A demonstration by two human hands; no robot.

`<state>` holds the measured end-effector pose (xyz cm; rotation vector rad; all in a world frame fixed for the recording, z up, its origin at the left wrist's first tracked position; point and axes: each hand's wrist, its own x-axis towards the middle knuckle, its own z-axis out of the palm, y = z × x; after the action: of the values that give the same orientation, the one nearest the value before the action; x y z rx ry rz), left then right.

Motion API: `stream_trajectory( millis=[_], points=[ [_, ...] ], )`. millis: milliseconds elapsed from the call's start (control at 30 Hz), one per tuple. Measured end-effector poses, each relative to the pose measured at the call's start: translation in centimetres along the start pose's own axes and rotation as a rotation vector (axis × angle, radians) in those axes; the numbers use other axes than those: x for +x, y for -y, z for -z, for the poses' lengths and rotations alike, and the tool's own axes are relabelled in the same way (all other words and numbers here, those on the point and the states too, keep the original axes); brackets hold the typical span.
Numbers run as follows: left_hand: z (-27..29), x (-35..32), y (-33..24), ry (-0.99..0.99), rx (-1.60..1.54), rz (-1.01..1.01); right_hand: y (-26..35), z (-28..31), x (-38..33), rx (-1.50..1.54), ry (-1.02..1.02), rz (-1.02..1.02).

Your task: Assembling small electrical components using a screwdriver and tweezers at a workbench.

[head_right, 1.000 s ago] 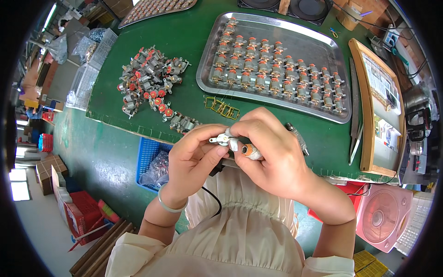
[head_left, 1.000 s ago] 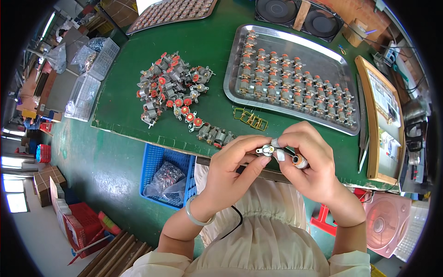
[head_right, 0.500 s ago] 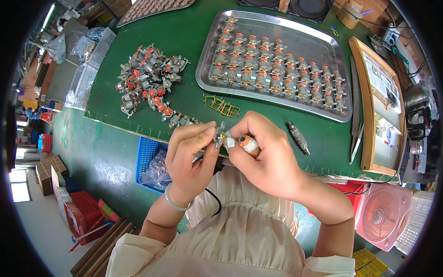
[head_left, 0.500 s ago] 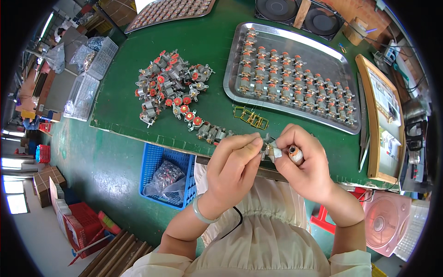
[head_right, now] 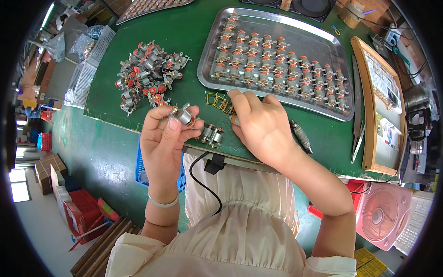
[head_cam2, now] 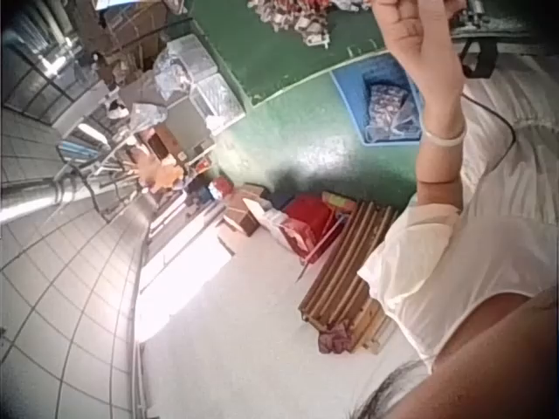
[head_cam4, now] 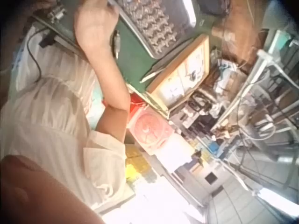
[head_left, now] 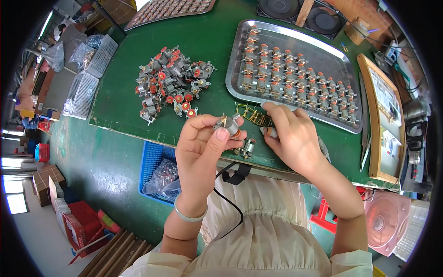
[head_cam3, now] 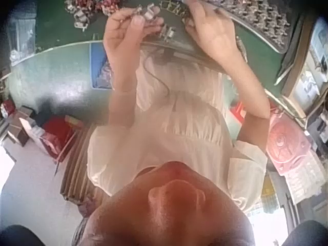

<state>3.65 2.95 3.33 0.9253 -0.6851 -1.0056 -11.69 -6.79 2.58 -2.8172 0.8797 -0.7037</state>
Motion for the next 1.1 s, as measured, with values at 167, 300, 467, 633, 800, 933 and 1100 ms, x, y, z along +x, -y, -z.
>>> stream_trajectory(
  millis=[167,300,467,633,800,933,1100],
  points=[
    [-0.2,0.2,0.3,-0.002,0.051,-0.015,-0.1,1.6,0.1,0.07,-0.022,0.021],
    [-1.0,0.1,1.4,0.114,0.11,-0.082,0.4,3.6,-0.3,0.726,-0.028,-0.392],
    [-2.7,0.6,1.6,0.201,0.068,-0.03,-0.6,5.5,-0.4,1.245,0.128,-0.678],
    [-4.0,1.2,0.9,0.225,-0.003,0.131,-0.4,5.3,-0.8,1.4,0.071,-0.738],
    [-4.9,1.4,1.0,0.194,-0.013,0.141,-0.3,5.2,-1.4,1.549,-0.008,-0.784],
    [-5.4,1.4,1.1,0.183,-0.003,0.151,-0.8,5.2,-1.8,1.578,0.003,-0.779],
    [-5.7,1.5,1.1,0.205,-0.016,0.18,-0.8,5.5,-2.2,1.504,-0.044,-0.798]
  ],
)
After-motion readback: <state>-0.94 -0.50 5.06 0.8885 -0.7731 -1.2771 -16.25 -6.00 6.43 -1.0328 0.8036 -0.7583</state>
